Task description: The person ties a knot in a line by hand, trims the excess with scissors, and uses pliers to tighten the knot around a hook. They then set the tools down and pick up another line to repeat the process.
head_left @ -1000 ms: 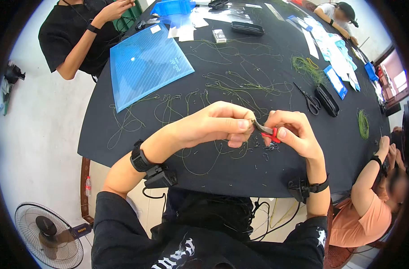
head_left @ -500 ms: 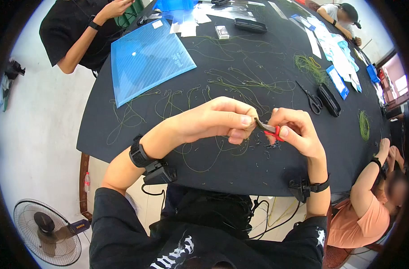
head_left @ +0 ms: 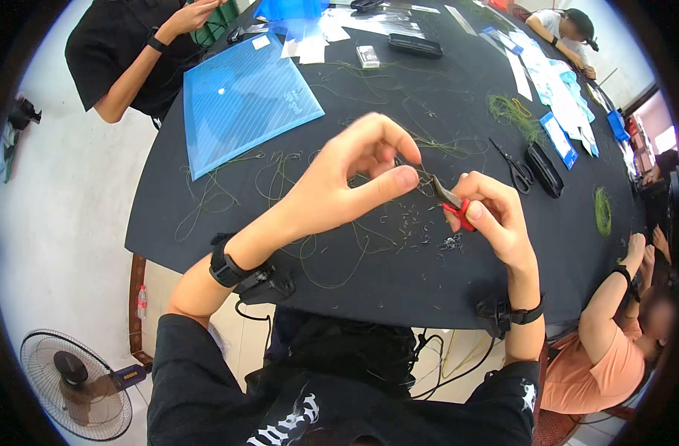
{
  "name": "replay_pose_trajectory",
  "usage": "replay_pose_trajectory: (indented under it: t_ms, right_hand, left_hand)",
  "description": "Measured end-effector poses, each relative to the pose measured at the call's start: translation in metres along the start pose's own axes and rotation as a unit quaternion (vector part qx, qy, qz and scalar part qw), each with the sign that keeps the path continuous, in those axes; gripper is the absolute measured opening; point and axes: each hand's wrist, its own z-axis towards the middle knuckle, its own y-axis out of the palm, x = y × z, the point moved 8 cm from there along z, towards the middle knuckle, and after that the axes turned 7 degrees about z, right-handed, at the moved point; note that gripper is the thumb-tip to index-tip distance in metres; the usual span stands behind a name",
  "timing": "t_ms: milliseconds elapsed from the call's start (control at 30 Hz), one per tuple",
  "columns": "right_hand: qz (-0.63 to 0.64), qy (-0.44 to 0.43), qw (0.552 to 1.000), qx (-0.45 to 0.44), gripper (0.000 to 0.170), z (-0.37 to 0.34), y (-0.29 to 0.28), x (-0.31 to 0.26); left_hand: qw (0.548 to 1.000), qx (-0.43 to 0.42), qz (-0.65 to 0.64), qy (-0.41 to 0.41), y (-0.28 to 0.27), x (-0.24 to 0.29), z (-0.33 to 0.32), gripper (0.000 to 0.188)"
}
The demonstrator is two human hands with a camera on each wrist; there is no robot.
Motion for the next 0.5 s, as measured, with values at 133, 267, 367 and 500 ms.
replay_pose_trajectory:
  t_ms: [133, 267, 367, 500]
  right_hand:
    - [0.013, 0.005, 1.0, 0.013, 0.024, 0.0, 0.002, -0.002]
    - [0.012, 0.025, 1.0, 0.001, 0.025, -0.002, 0.003, 0.0]
    - [0.013, 0.025, 1.0, 0.001, 0.025, -0.001, 0.003, 0.001]
    - [0.027, 0.002, 1.0, 0.011, 0.025, 0.0, 0.005, -0.001]
  left_hand:
    - [0.97, 0.091, 0.16, 0.162, -0.014, 0.025, -0.001, 0.026]
    - [0.939, 0.099, 0.249, 0.214, -0.012, 0.042, -0.003, 0.021]
    - [0.935, 0.108, 0.26, 0.215, -0.013, 0.044, -0.005, 0.019]
    - [0.921, 0.116, 0.278, 0.249, -0.012, 0.046, -0.009, 0.02]
